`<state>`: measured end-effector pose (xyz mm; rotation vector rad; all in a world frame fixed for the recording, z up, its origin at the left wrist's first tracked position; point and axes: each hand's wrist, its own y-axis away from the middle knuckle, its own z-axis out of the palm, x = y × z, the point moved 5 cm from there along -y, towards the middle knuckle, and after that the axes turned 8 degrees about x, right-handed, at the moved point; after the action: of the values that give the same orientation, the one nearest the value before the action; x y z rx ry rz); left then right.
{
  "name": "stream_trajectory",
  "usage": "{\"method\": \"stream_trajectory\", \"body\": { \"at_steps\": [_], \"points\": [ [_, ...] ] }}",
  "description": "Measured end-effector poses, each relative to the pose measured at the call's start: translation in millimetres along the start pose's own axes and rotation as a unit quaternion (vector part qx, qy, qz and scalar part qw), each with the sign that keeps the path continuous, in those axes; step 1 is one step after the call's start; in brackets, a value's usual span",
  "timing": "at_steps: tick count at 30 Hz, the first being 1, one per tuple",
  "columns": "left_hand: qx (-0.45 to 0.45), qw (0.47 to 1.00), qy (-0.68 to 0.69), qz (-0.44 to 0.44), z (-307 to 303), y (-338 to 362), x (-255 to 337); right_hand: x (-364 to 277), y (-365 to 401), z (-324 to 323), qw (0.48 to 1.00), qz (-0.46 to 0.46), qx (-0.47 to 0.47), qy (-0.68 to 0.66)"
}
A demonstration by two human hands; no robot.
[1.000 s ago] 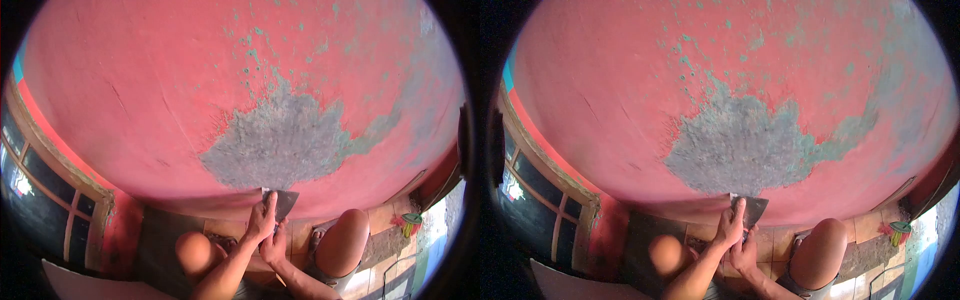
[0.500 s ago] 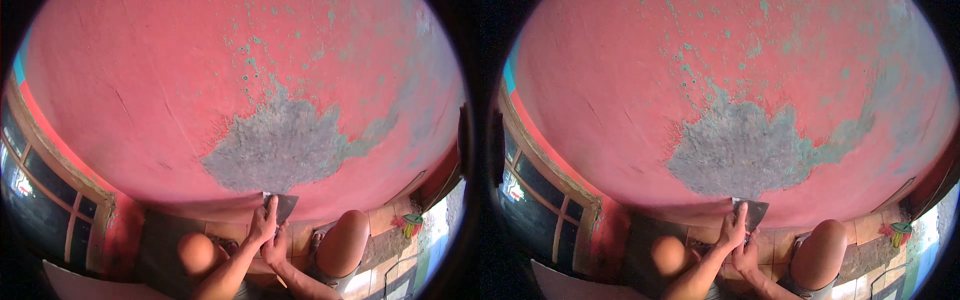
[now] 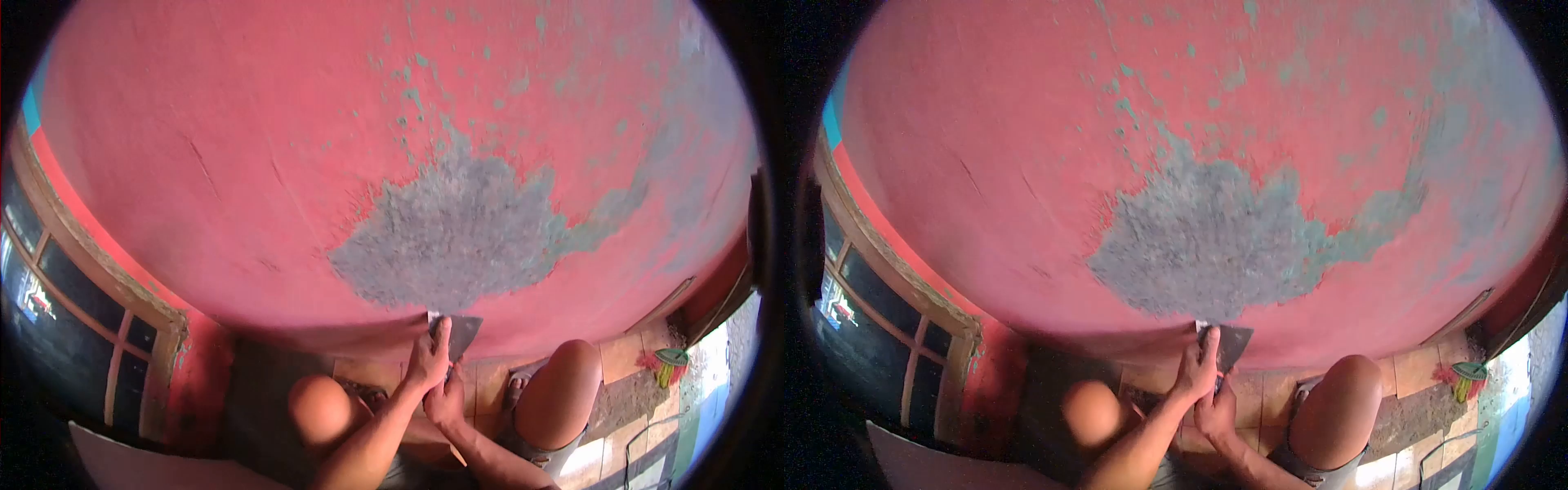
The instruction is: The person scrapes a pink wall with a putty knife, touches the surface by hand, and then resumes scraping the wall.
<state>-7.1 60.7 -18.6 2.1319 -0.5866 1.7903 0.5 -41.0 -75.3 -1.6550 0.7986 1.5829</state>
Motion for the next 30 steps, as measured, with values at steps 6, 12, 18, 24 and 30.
{"method": "stream_trajectory", "body": {
  "at_steps": [6,12,18,24,30],
  "points": [
    [-0.044,0.984,0.145,-0.094,2.4,2.0,28.0,-34.0,-3.9,-5.9,0.999,-0.009,0.001,0.040],
    [-0.033,0.992,0.100,-0.075,-0.5,7.5,24.6,-38.3,-6.1,-6.6,0.989,-0.132,0.050,0.048],
    [-0.018,0.998,0.046,-0.038,2.4,-3.5,-16.2,-42.8,-1.3,-6.5,0.996,-0.063,0.029,0.057],
    [-0.006,0.997,0.052,-0.051,0.5,5.9,7.0,-15.7,-4.0,-3.7,0.996,0.081,-0.024,0.008],
    [-0.027,0.994,0.073,-0.074,1.4,5.4,6.1,-42.1,1.0,-8.8,0.997,-0.045,0.059,0.012]
  ]
}}
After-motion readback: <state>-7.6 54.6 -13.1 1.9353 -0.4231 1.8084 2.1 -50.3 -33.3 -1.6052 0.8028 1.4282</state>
